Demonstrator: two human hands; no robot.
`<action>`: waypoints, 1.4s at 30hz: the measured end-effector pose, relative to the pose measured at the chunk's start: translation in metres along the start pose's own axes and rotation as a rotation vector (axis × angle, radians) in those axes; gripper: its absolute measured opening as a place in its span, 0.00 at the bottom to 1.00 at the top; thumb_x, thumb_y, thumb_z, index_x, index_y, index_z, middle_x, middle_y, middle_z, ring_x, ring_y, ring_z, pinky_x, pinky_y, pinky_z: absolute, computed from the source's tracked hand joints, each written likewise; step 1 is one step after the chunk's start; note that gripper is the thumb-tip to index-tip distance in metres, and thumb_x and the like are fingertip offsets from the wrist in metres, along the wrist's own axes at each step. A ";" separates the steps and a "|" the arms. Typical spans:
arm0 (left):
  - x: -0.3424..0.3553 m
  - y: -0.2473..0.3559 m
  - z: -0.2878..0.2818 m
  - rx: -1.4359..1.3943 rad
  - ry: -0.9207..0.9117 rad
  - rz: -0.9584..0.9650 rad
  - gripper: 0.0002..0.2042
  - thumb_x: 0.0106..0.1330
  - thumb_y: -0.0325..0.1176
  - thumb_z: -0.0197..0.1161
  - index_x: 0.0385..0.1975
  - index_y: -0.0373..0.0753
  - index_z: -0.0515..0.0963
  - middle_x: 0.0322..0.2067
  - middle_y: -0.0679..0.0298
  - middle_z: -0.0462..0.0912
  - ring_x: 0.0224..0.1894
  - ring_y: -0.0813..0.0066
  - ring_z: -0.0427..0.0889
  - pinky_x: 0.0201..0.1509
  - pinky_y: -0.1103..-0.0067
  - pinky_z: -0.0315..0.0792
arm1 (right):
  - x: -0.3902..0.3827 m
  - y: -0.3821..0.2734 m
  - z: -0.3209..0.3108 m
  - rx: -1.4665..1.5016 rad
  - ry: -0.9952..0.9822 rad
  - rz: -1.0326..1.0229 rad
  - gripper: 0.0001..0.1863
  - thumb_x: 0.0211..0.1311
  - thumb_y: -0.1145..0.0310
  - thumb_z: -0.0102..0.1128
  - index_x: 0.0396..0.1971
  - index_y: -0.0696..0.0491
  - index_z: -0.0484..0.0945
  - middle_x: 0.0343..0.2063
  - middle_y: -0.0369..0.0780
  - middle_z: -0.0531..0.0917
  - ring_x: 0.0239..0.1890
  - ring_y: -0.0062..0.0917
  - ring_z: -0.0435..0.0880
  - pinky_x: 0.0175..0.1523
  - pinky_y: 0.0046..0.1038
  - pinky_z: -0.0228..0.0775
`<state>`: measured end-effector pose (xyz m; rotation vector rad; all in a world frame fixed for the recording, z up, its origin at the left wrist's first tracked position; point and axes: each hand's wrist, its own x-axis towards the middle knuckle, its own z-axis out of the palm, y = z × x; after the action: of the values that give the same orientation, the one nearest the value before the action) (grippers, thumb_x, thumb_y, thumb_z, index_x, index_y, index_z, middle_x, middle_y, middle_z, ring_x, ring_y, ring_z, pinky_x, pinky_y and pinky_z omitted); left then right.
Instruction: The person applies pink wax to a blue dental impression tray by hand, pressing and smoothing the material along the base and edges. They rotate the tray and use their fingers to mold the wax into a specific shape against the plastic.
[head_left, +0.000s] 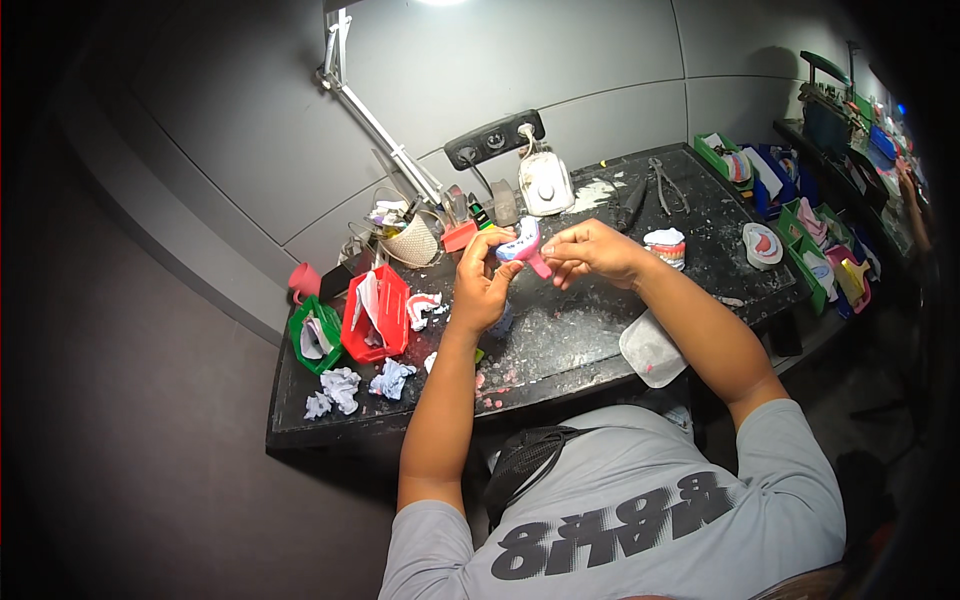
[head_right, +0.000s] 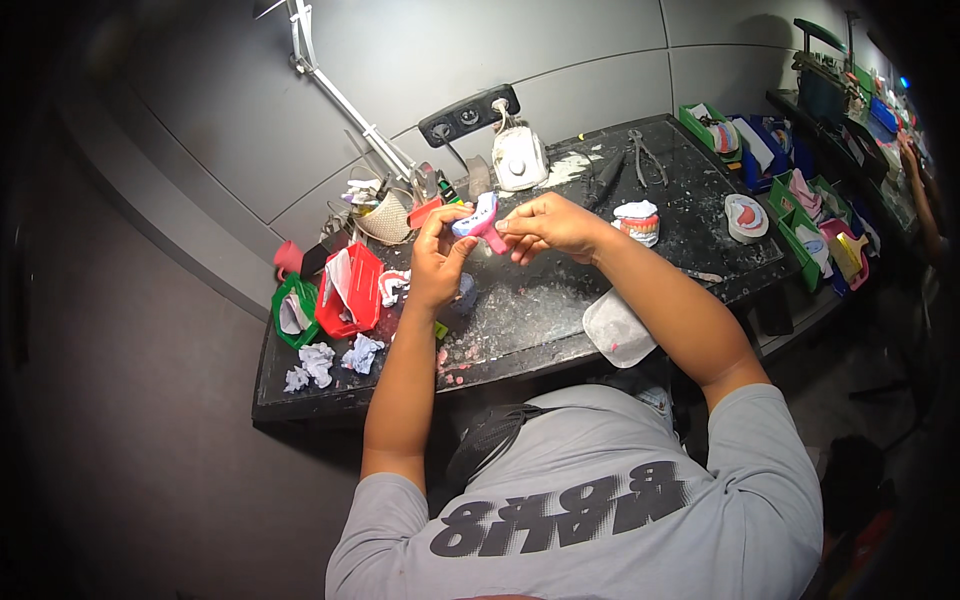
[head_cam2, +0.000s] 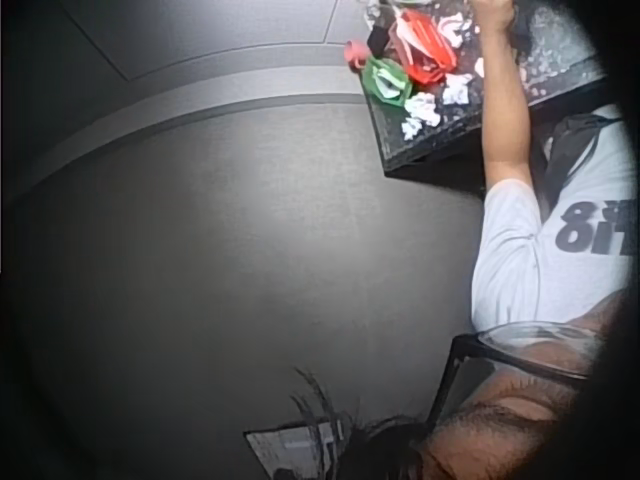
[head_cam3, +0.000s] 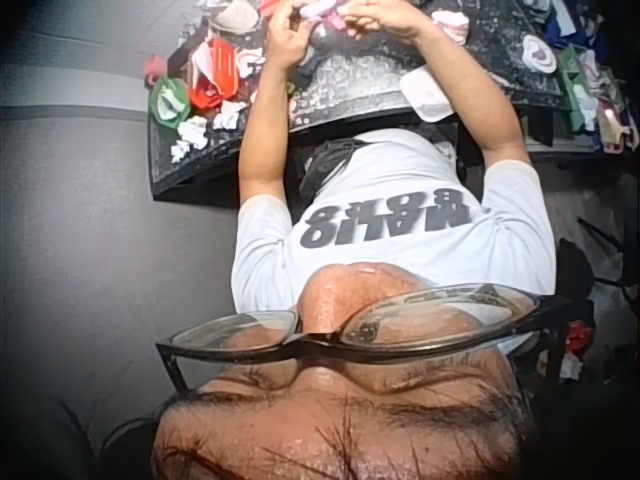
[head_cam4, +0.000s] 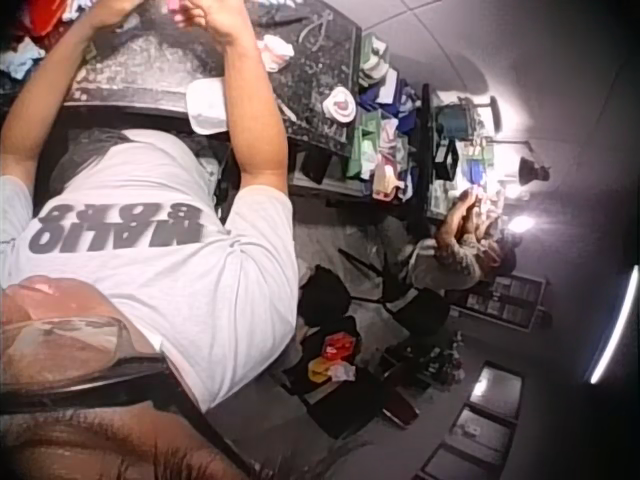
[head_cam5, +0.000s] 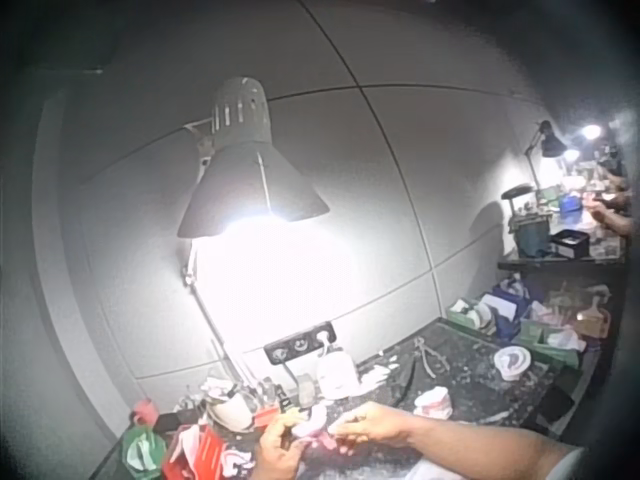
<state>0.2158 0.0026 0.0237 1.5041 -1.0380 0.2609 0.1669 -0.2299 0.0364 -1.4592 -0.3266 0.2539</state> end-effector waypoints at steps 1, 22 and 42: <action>0.000 -0.001 -0.001 0.055 -0.001 0.011 0.15 0.63 0.22 0.68 0.48 0.32 0.76 0.52 0.55 0.76 0.58 0.66 0.76 0.65 0.74 0.68 | 0.000 0.000 0.001 0.013 -0.030 0.028 0.14 0.70 0.61 0.62 0.39 0.59 0.84 0.34 0.41 0.87 0.31 0.21 0.87 0.39 0.26 0.83; -0.004 0.003 0.008 0.110 -0.006 -0.033 0.16 0.63 0.21 0.67 0.50 0.31 0.76 0.51 0.56 0.76 0.55 0.68 0.78 0.61 0.76 0.72 | -0.002 0.002 0.006 0.063 0.004 0.068 0.11 0.66 0.66 0.67 0.30 0.60 0.85 0.25 0.40 0.86 0.23 0.20 0.86 0.28 0.22 0.81; -0.005 -0.007 0.006 0.081 0.022 -0.006 0.14 0.64 0.23 0.68 0.49 0.32 0.77 0.51 0.56 0.78 0.54 0.69 0.78 0.58 0.77 0.72 | -0.001 0.001 0.006 0.104 0.006 0.061 0.12 0.67 0.66 0.65 0.32 0.61 0.84 0.25 0.41 0.86 0.23 0.22 0.86 0.28 0.22 0.81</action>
<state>0.2156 -0.0012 0.0143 1.5733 -1.0152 0.3176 0.1639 -0.2251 0.0362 -1.3686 -0.2604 0.3110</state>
